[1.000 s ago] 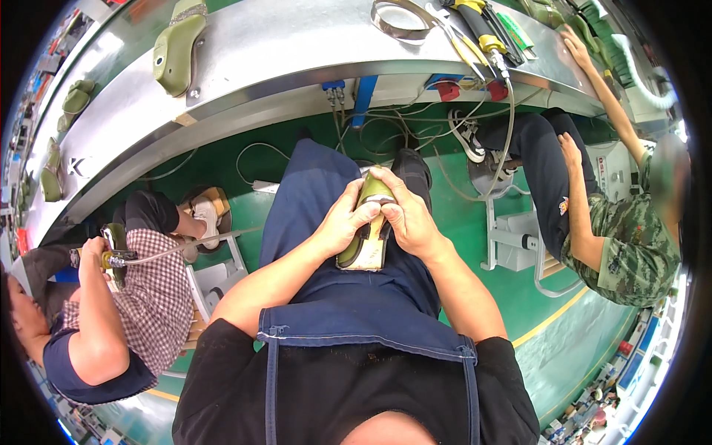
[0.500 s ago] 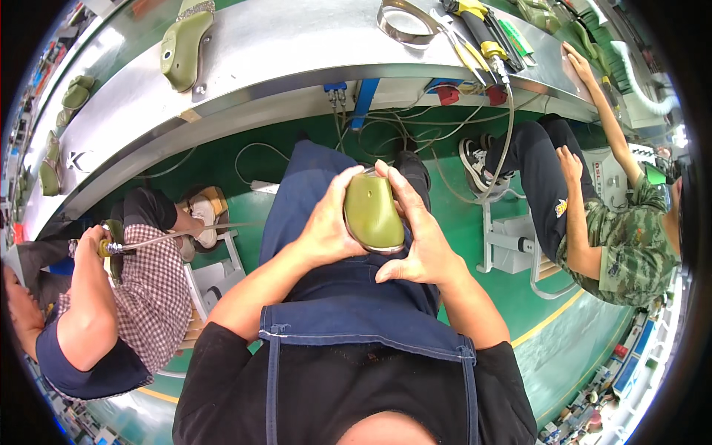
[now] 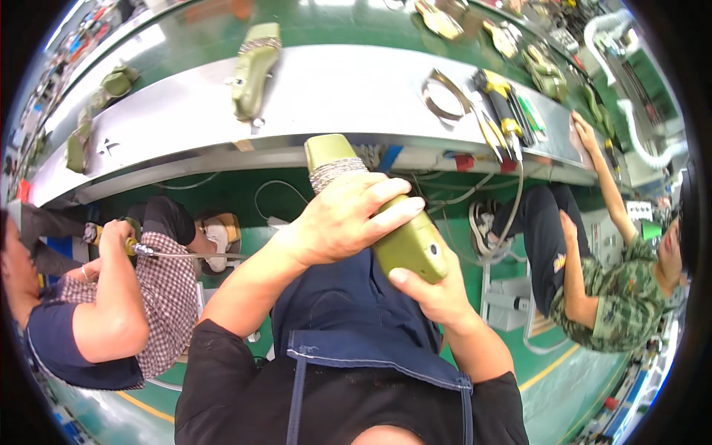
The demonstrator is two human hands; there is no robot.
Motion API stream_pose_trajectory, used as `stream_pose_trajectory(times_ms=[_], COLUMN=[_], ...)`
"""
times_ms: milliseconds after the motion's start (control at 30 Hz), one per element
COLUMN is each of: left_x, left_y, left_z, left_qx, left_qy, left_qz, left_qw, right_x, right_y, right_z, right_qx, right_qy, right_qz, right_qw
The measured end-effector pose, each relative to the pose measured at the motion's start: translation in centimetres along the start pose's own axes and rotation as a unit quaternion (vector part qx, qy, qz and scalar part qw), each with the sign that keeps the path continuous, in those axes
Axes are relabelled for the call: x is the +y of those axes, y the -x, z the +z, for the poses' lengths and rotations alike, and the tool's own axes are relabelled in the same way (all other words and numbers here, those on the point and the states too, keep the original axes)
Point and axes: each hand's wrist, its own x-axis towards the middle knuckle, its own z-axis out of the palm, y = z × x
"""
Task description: The person assembles green slipper sandals by attaching a metal strap to the sole using a pneumatic staple gun. They pick up a slipper, position the strap, and use the tool to secure it, repeating this process for multiple units on a factory assembly line.
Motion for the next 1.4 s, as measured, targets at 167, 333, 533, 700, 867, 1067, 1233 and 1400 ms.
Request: stream_pose_trajectory(times_ms=[167, 333, 533, 700, 867, 1067, 1233, 1400], left_x=[-2.6, -6.1, -12.5, -19.6, -20.5, -15.5, -10.6, -7.8], left_y=[-1.1, 1.2, 4.4, 6.1, 5.5, 2.8, 0.8, -1.6], left_z=[-2.9, -5.6, -7.0, -5.5, -4.9, -3.4, 0.7, 2.0], left_qx=[-0.009, 0.177, 0.240, 0.226, 0.235, 0.236, 0.189, 0.111], left_qy=[-0.031, -0.056, -0.102, -0.061, 0.032, 0.066, 0.050, 0.029], left_qz=[-0.078, -0.222, -0.433, -0.486, -0.515, -0.530, -0.538, -0.554], left_qw=[0.996, 0.957, 0.863, 0.842, 0.824, 0.812, 0.820, 0.825], right_x=[-3.1, -3.2, 2.2, 4.4, 4.0, 2.8, 3.8, 1.8], right_y=[-5.7, -14.1, -28.4, -30.8, -27.7, -22.0, -22.4, -22.0], right_z=[1.3, 1.1, -3.8, -5.5, -5.1, -9.3, -12.9, -12.6], right_qx=[0.056, 0.099, 0.200, 0.197, 0.228, 0.288, 0.256, 0.308], right_qy=[-0.192, -0.170, 0.177, 0.240, 0.389, 0.589, 0.626, 0.343], right_qz=[0.000, -0.099, -0.205, -0.225, -0.259, -0.327, -0.218, -0.260], right_qw=[0.980, 0.975, 0.942, 0.924, 0.854, 0.681, 0.704, 0.849])
